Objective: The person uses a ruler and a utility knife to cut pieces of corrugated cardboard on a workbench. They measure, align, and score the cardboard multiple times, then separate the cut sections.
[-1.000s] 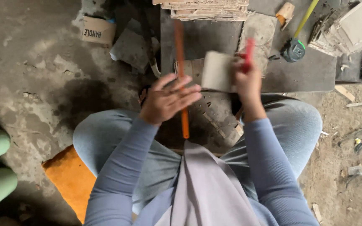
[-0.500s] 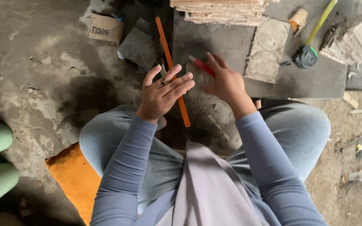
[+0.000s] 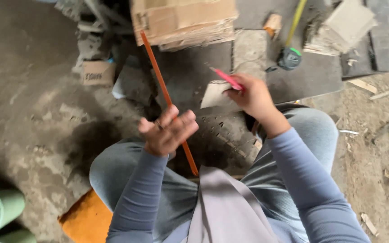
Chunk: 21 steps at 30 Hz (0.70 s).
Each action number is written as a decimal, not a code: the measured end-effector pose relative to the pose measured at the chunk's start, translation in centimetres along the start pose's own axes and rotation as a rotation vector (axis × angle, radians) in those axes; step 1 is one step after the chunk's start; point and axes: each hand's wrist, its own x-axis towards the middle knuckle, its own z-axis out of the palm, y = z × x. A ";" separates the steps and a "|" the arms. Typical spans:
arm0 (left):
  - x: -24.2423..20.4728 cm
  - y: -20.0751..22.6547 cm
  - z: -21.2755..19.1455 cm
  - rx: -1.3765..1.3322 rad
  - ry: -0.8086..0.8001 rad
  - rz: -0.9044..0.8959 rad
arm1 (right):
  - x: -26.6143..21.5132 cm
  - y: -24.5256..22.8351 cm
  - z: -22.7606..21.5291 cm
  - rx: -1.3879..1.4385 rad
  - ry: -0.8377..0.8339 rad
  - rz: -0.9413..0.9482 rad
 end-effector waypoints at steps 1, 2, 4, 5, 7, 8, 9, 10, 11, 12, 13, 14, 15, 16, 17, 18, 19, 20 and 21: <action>0.2 0.9 0.6 -0.019 0.005 0.009 | -0.3 0.7 -1.4 -0.008 0.016 0.012; 0.5 1.8 1.3 -0.007 0.006 0.064 | -0.6 1.4 -2.8 -0.033 0.065 -0.021; 2.0 3.6 2.8 -0.020 0.023 0.130 | -1.4 2.4 -5.8 -0.076 0.135 -0.040; 3.2 4.4 3.5 -0.098 0.031 0.101 | -1.6 2.7 -7.2 -0.091 0.169 0.009; 4.7 5.7 5.2 -0.192 0.043 0.078 | -2.1 4.7 -10.0 -0.114 0.215 0.067; 4.8 6.2 6.2 -0.246 0.034 0.075 | -2.4 6.5 -11.4 -0.189 0.271 0.163; 5.0 6.8 7.2 -0.302 0.022 0.068 | -2.9 8.3 -12.8 -0.263 0.324 0.263; 5.2 6.7 7.8 -0.320 0.024 0.071 | -3.3 11.2 -14.2 -0.271 0.333 0.277; 5.5 6.5 8.3 -0.382 -0.059 0.138 | -3.5 14.2 -15.5 -0.308 0.461 0.237; 5.8 6.4 8.9 -0.444 -0.142 0.205 | -3.7 17.2 -16.9 -0.346 0.587 0.194; 5.8 6.4 9.5 -0.450 -0.142 0.213 | -3.2 17.6 -17.7 -0.348 0.597 0.198; 5.8 6.5 10.2 -0.437 -0.165 0.210 | -2.7 18.1 -18.6 -0.347 0.658 0.246; 5.8 6.7 10.9 -0.430 -0.190 0.207 | -2.5 18.6 -19.5 -0.347 0.721 0.301; 5.2 6.7 11.5 -0.443 -0.191 0.218 | -1.9 18.5 -20.0 -0.350 0.733 0.312; 4.6 6.8 12.2 -0.425 -0.229 0.207 | -1.0 18.5 -20.6 -0.405 0.694 0.356; 3.9 6.8 12.8 -0.406 -0.266 0.196 | -0.2 18.5 -21.2 -0.458 0.654 0.401; 3.6 6.8 13.1 -0.408 -0.266 0.203 | 0.7 18.2 -21.8 -0.457 0.661 0.402; 3.2 6.8 13.5 -0.406 -0.304 0.205 | 1.6 17.9 -22.3 -0.446 0.575 0.401; 2.8 6.7 13.7 -0.402 -0.346 0.204 | 2.5 17.6 -22.6 -0.431 0.485 0.399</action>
